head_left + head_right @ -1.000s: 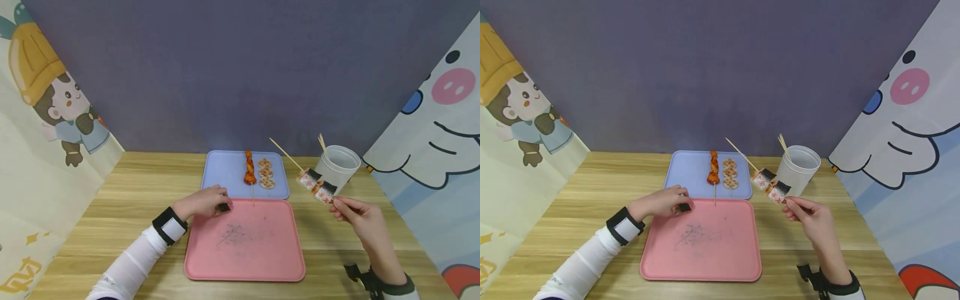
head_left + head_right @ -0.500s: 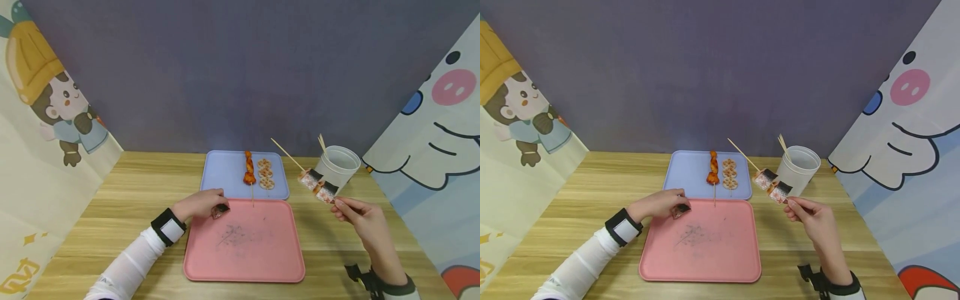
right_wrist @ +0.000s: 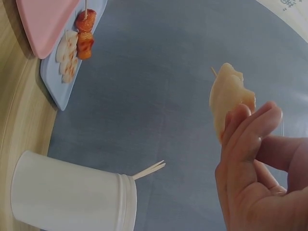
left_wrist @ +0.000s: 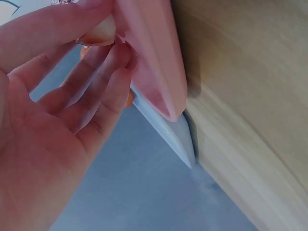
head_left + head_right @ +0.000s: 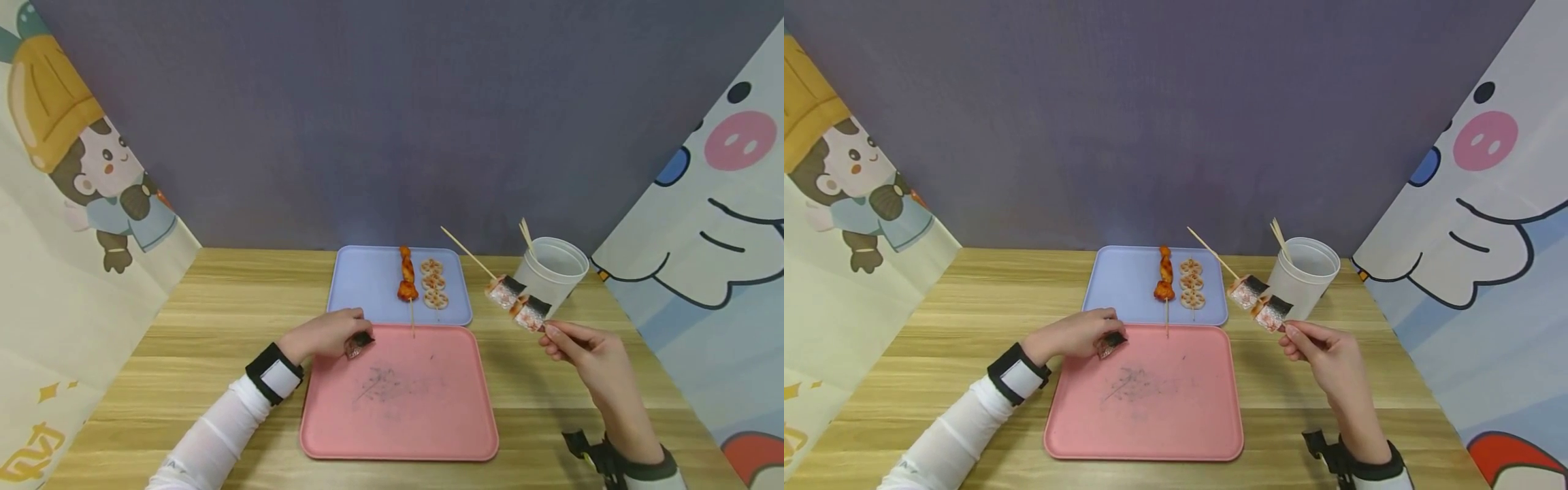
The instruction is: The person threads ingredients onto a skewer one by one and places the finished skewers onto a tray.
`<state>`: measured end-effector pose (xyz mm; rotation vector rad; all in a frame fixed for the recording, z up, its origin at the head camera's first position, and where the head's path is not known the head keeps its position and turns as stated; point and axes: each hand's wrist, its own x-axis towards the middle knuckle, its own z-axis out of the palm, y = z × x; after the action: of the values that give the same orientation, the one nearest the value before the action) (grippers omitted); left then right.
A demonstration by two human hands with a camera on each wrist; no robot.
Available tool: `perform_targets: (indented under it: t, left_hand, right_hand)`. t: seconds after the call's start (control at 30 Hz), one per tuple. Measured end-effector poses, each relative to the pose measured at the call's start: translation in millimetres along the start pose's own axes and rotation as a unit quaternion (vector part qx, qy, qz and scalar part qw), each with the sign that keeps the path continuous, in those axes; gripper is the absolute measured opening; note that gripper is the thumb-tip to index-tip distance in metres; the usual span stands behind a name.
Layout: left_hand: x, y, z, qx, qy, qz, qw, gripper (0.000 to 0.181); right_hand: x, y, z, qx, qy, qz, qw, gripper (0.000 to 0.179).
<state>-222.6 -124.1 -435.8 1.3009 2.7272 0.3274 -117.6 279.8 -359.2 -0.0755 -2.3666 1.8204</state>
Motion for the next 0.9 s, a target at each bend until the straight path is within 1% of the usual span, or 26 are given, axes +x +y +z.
perform_targets:
  t: [0.13,0.27,0.37,0.47,0.6,0.67,0.73,0.77,0.83,0.9]
  left_hand:
    - [-0.1,-2.1,1.9,-0.021,0.005,-0.008,0.9997,0.038]
    - [-1.0,-5.4,2.6,-0.043,0.021,-0.023,0.9986,0.040]
    - [-2.1,-7.0,0.8,-0.068,0.036,-0.033,0.9965,0.041]
    - [-3.6,-9.0,-3.5,-0.104,0.048,-0.037,0.9928,0.043]
    - [-7.7,-12.7,-13.2,-0.159,0.073,-0.034,0.9840,0.046]
    - [-10.5,-14.8,-19.5,-0.193,0.090,-0.031,0.9765,0.048]
    - [-13.7,-16.7,-26.7,-0.230,0.109,-0.028,0.9666,0.051]
    - [-15.6,-17.3,-30.6,-0.252,0.117,-0.028,0.9601,0.052]
    - [-18.7,-18.3,-38.0,-0.303,0.135,-0.028,0.9431,0.054]
    - [-21.9,-18.7,-45.2,-0.361,0.152,-0.020,0.9199,0.055]
  right_hand:
    - [0.6,0,1,-0.013,-0.003,-0.007,0.9999,0.014]
    - [2.3,0,3,-0.027,-0.006,-0.012,0.9995,0.012]
    - [3.9,1,7,-0.045,-0.011,-0.011,0.9989,0.019]
    - [5.3,2,12,-0.061,-0.020,-0.012,0.9979,0.028]
    - [7.1,3,21,-0.069,-0.036,-0.016,0.9968,0.033]
    - [7.8,3,26,-0.072,-0.042,-0.016,0.9964,0.034]
    - [8.4,3,30,-0.075,-0.049,-0.013,0.9959,0.033]
    - [8.8,3,32,-0.074,-0.052,-0.012,0.9958,0.033]
    - [9.6,2,35,-0.069,-0.059,-0.010,0.9958,0.033]
    - [10.6,0,37,-0.065,-0.066,-0.010,0.9956,0.033]
